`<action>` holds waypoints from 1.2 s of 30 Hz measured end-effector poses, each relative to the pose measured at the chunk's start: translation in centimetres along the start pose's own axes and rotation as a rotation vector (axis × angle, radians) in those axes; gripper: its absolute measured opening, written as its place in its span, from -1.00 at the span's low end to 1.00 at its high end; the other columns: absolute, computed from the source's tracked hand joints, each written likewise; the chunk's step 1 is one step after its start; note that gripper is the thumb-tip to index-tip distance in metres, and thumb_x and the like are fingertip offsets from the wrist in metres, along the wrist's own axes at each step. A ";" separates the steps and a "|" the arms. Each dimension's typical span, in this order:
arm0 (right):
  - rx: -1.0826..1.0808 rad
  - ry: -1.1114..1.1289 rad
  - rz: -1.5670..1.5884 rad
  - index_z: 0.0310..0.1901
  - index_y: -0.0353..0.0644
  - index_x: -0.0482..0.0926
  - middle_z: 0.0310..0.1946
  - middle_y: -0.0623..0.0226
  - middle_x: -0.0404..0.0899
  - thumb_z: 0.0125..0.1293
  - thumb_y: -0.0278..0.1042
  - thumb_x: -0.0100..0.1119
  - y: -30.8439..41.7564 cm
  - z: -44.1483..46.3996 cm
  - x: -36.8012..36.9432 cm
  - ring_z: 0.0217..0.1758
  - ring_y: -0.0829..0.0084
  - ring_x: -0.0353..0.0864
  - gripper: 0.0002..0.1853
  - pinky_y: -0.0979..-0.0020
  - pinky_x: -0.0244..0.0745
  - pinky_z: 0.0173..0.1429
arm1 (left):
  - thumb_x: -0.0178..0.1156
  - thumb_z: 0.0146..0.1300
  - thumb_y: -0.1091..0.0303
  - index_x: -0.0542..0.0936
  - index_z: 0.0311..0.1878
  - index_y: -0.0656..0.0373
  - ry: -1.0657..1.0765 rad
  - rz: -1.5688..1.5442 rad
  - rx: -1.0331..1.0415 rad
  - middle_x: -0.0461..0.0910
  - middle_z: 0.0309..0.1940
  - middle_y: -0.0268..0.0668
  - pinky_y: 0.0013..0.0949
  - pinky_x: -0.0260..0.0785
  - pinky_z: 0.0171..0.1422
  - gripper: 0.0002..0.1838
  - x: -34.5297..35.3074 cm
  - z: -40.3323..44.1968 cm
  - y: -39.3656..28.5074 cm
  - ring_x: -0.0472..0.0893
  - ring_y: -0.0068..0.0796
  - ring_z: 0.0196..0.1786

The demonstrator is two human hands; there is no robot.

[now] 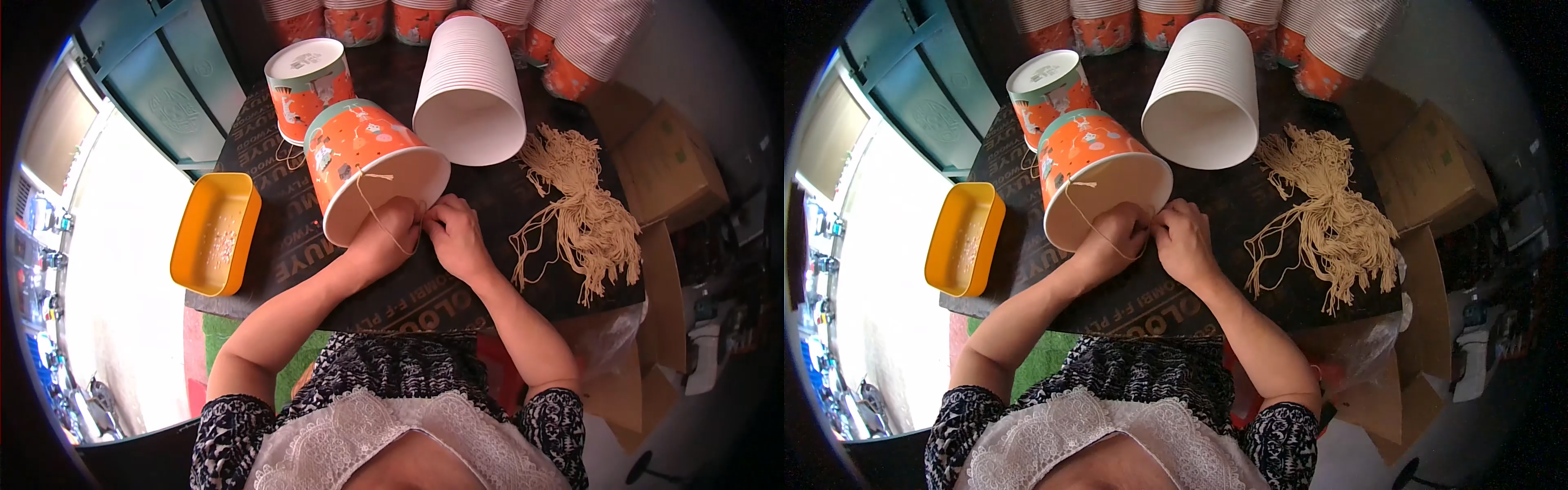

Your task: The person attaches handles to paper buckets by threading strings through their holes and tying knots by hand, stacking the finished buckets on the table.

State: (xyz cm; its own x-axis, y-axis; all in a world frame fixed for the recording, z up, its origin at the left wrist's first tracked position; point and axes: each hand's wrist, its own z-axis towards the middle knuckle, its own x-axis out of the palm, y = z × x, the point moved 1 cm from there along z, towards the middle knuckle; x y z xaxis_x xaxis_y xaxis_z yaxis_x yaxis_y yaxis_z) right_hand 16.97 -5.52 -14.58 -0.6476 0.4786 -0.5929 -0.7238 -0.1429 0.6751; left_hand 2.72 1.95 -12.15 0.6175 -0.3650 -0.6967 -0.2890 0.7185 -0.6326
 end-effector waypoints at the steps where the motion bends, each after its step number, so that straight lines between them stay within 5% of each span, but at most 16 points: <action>1: 0.007 0.000 -0.008 -0.37 -0.23 0.65 -0.25 0.20 0.59 0.17 -0.51 0.26 0.0 0.0 0.0 -0.10 0.06 0.56 -0.98 0.05 0.43 0.02 | 0.22 0.08 0.50 0.64 -0.35 0.32 0.003 0.015 -0.003 0.62 -0.43 0.08 -0.08 0.49 -0.16 -0.91 0.0 0.0 -0.1 0.64 0.09 -0.28; 21: 0.043 -0.078 -0.011 -0.36 -0.34 0.64 -0.29 0.07 0.62 0.23 -0.45 0.26 0.6 0.1 0.0 -0.16 0.02 0.60 -0.88 0.10 0.49 -0.03 | 0.21 0.02 0.53 0.64 -0.36 0.33 -0.018 -0.016 -0.018 0.63 -0.45 0.03 -0.09 0.50 -0.20 -0.89 -0.5 0.1 -0.4 0.65 0.03 -0.33; 26: 0.132 0.005 -0.130 -0.43 -0.33 0.59 -0.31 0.04 0.60 0.23 -0.41 0.25 1.3 -0.4 -2.4 -0.19 -0.04 0.61 -0.84 0.01 0.52 -0.05 | 0.26 0.08 0.49 0.63 -0.31 0.32 -0.029 -0.148 -0.072 0.66 -0.41 -0.13 -0.29 0.50 -0.18 -0.89 -0.3 0.0 1.6 0.65 -0.29 -0.33; 30: 0.176 0.039 -0.246 -0.27 -0.31 0.57 -0.27 -0.03 0.58 0.26 -0.44 0.22 4.0 -0.9 -3.6 -0.19 -0.06 0.64 -0.89 0.04 0.56 -0.07 | 0.27 0.08 0.49 0.62 -0.30 0.32 0.005 -0.227 -0.148 0.66 -0.40 -0.20 -0.33 0.50 -0.19 -0.88 -0.9 0.1 1.6 0.63 -0.40 -0.33; 36: -0.035 -0.159 0.043 0.01 -0.32 0.41 -0.09 -0.11 0.54 0.25 -0.62 0.16 4.2 -1.7 -1.0 -0.10 -0.13 0.62 -0.70 0.06 0.58 -0.05 | 0.25 0.11 0.49 0.61 -0.28 0.32 0.037 -0.277 -0.183 0.64 -0.40 -0.23 -0.39 0.48 -0.24 -0.87 -0.9 0.0 1.9 0.61 -0.47 -0.32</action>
State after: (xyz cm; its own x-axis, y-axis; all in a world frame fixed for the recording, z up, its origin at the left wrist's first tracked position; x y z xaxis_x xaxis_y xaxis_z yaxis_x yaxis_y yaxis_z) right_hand 14.22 -8.06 -11.87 -0.6342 0.6019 -0.4854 -0.7059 -0.1946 0.6810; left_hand 1.64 3.66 -12.71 0.6649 -0.5551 -0.4998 -0.2431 0.4719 -0.8475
